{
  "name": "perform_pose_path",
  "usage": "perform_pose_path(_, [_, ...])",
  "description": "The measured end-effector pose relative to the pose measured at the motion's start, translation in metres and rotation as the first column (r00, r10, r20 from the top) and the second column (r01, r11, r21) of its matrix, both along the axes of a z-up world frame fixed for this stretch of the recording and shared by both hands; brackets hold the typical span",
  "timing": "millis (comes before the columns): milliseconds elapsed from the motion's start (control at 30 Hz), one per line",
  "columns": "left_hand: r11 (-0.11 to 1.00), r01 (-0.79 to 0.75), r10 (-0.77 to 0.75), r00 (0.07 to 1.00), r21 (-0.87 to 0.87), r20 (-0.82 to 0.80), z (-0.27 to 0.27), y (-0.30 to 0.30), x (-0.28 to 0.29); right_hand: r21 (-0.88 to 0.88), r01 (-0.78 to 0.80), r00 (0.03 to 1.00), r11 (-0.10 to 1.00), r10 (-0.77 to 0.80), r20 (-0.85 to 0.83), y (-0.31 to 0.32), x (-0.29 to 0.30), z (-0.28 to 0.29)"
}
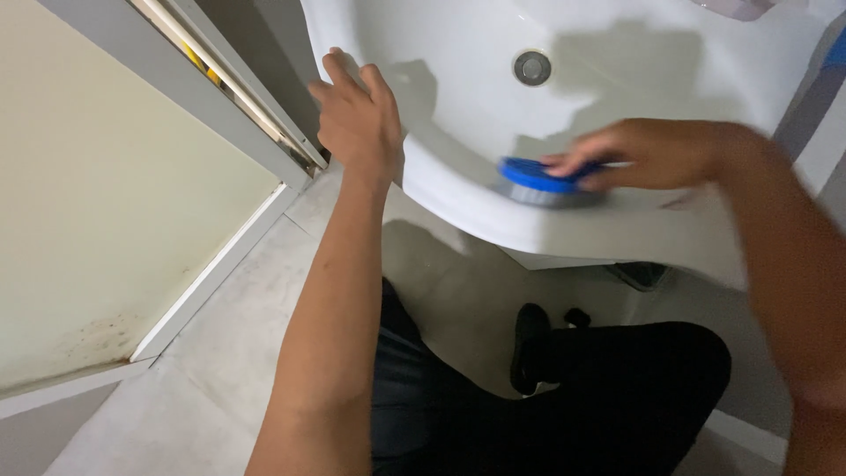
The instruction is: The person cleans a white bathroom sink using a blue scrub brush. They scrub the basin and the drain area, then briefly pick up a bottle of cleaning liquid before continuing to scrub the sink surface.
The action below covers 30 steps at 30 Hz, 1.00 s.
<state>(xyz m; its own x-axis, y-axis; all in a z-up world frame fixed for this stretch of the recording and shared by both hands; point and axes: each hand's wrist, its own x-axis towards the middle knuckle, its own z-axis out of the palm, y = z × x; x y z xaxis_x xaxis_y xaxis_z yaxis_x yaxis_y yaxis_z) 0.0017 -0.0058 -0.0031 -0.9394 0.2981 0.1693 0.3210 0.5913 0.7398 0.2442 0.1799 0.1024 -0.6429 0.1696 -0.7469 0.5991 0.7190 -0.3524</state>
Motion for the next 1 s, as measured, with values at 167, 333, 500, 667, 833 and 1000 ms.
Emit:
perform_pose_path(167, [1.0, 0.006, -0.006, 0.999, -0.007, -0.046, -0.006, 0.001, -0.004, 0.164, 0.001, 0.99, 0.986, -0.024, 0.138, 0.031, 0.027, -0.002])
perform_pose_path(333, [1.0, -0.008, 0.008, 1.0, -0.028, -0.023, -0.003, 0.001, -0.002, 0.114, -0.028, 0.995, 0.993, 0.017, 0.097, 0.009, -0.007, -0.01])
perform_pose_path(500, [1.0, -0.001, 0.006, 0.987, 0.027, -0.163, -0.029, 0.006, -0.01, 0.174, 0.019, 1.0, 0.984, -0.022, 0.015, -0.032, -0.071, -0.024])
perform_pose_path(667, [1.0, -0.016, 0.016, 1.0, -0.017, -0.006, 0.0, 0.0, 0.001, 0.324, 0.065, 0.988, 0.944, -0.014, -0.156, -0.016, -0.108, -0.101])
perform_pose_path(833, [0.999, -0.004, 0.006, 0.999, -0.051, 0.04, -0.003, 0.002, -0.003, 0.672, 0.042, 0.936, 0.739, 0.206, -0.285, -0.018, -0.118, -0.139])
perform_pose_path(1000, [1.0, 0.017, -0.017, 0.999, 0.006, 0.03, 0.003, -0.001, 0.002, 0.411, -0.163, 0.97, 0.897, 0.222, -0.1, -0.026, -0.074, -0.061])
